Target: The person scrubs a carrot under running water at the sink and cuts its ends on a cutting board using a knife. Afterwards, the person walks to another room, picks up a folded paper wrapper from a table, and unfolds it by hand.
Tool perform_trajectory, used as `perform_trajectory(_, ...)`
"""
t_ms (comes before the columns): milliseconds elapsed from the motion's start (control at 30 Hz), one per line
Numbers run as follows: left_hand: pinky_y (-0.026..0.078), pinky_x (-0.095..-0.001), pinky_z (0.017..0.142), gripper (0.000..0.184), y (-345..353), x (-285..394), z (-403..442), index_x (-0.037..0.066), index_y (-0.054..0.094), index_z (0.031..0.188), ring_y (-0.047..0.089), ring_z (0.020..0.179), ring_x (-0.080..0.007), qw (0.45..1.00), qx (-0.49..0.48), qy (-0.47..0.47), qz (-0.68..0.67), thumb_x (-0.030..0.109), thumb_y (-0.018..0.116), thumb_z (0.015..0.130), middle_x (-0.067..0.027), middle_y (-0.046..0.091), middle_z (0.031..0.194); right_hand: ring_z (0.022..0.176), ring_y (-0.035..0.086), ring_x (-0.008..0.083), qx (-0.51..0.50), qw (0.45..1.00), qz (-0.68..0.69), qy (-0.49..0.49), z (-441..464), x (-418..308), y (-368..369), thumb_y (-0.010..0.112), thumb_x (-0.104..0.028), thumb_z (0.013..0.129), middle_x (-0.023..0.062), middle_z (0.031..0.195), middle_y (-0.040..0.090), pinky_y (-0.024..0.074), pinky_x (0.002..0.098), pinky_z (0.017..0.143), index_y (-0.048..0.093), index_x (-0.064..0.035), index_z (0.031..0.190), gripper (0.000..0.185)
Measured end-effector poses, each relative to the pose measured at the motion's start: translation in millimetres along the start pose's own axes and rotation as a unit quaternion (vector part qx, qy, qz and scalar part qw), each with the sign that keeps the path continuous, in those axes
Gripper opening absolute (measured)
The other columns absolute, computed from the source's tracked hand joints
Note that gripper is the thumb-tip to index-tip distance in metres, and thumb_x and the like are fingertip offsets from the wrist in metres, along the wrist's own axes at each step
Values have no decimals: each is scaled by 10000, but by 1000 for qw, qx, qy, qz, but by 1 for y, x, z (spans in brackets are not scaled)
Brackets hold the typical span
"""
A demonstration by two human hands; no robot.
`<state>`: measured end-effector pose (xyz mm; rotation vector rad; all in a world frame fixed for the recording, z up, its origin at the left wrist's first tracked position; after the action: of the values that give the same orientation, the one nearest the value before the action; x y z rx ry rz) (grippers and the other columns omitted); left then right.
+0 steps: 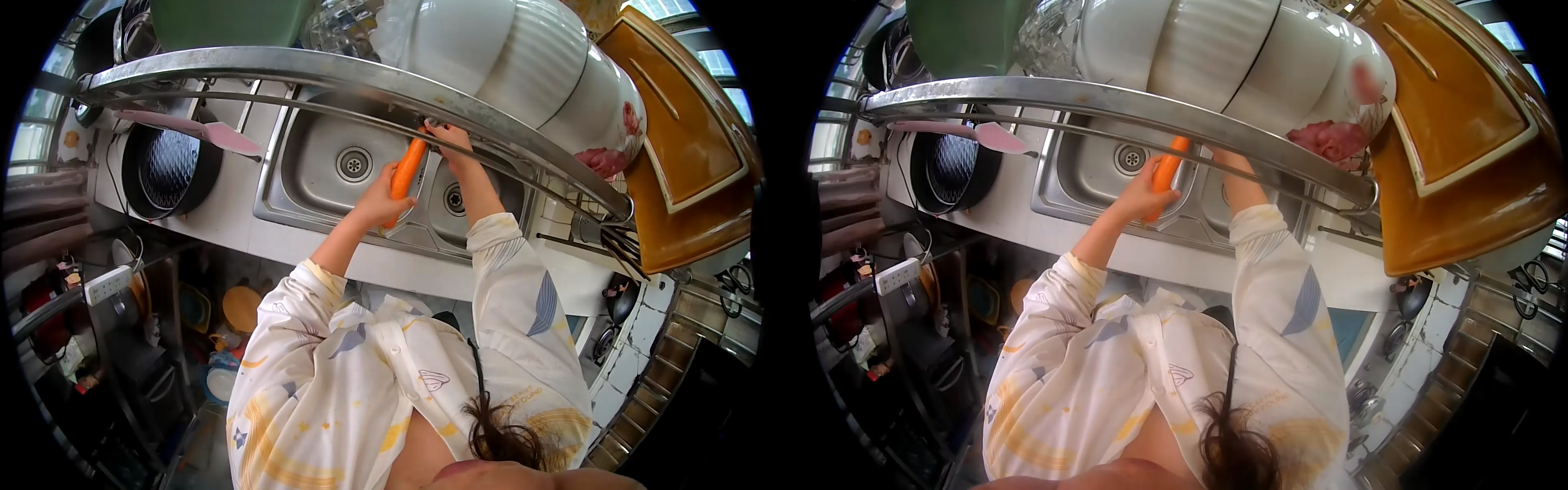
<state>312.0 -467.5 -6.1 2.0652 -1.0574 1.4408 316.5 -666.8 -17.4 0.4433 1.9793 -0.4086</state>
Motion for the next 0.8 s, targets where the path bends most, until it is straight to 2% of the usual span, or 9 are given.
perform_trajectory(67, 468, -280, 668, 592, -5, 9, 1, 58, 385, 1258, 557, 769, -143, 995, 36, 66, 69, 140, 650, 734, -54, 554, 912, 668, 555, 91, 3, 999, 7, -37, -5, 5, 12, 609, -181, 838, 19, 859, 634, 437, 220, 562, 635, -35, 931, 175)
perform_trajectory(167, 468, -269, 653, 595, -6, 9, 8, 71, 391, 1253, 560, 756, -139, 984, -62, -62, -155, 106, 648, 718, -50, 556, 898, 753, 606, 146, 65, 946, -276, -156, -51, 20, 38, 567, -118, 843, 66, 1003, 630, 490, 264, 677, 634, -19, 1016, 210)
perform_trajectory(300, 480, -277, 606, 576, -3, 1, -1, 91, 395, 1251, 552, 717, -134, 973, -93, -69, -202, 53, 626, 725, -45, 546, 885, 818, 627, 181, 30, 903, -297, -309, -61, -1, 38, 558, -105, 831, 119, 1090, 619, 496, 315, 718, 652, -78, 1022, 215)
perform_trajectory(433, 486, -294, 561, 723, 5, 5, -8, 168, 312, 1353, 539, 670, -134, 946, -130, -141, -263, 11, 607, 712, -48, 524, 855, 845, 623, 186, -94, 976, -183, 72, 12, 35, 1, 568, -139, 820, 100, 890, 671, 483, 294, 750, 656, -73, 1002, 213)
perform_trajectory(567, 471, -287, 563, 758, -5, -3, 4, 145, 280, 1378, 539, 652, -144, 951, -110, -138, -255, 2, 588, 701, -57, 528, 867, 790, 622, 212, 121, 830, -326, -436, -77, -11, 50, 532, -232, 850, 88, 846, 662, 476, 326, 717, 655, -96, 1022, 252)
perform_trajectory(600, 465, -286, 568, 762, -3, -7, 4, 136, 281, 1379, 539, 649, -148, 967, -104, -94, -215, 3, 585, 692, -60, 528, 870, 798, 623, 230, 107, 892, -334, -284, -58, -2, 42, 526, -252, 854, 90, 849, 661, 478, 334, 723, 657, -102, 1008, 251)
perform_trajectory(700, 451, -287, 577, 778, 3, -10, 2, 121, 285, 1381, 538, 647, -155, 980, -91, -55, -167, 11, 586, 672, -64, 525, 872, 809, 626, 255, 77, 910, -394, -99, -32, 5, 25, 490, -344, 870, 98, 860, 662, 477, 359, 730, 657, -102, 949, 304)
perform_trajectory(733, 454, -289, 576, 777, 3, -9, 1, 120, 278, 1382, 542, 651, -156, 982, -86, -55, -161, 12, 585, 676, -67, 531, 880, 817, 628, 254, 100, 880, -442, -139, -32, 0, 30, 474, -367, 875, 106, 875, 660, 477, 365, 722, 654, -98, 931, 329)
perform_trajectory(800, 458, -290, 575, 777, -1, -11, 2, 118, 271, 1384, 546, 654, -156, 983, -79, -55, -155, 13, 584, 681, -71, 536, 887, 878, 629, 255, 59, 931, -347, -101, -61, -26, 41, 458, -368, 883, 137, 956, 648, 486, 370, 716, 653, -83, 914, 347)
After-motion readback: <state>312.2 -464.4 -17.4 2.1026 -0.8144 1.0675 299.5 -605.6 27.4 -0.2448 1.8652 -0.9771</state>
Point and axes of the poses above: each hand's wrist, its own z-axis towards the middle knuckle, its own y-axis out of the palm, x = y × z, the point moved 4 cm from there along z, towards the middle knuckle
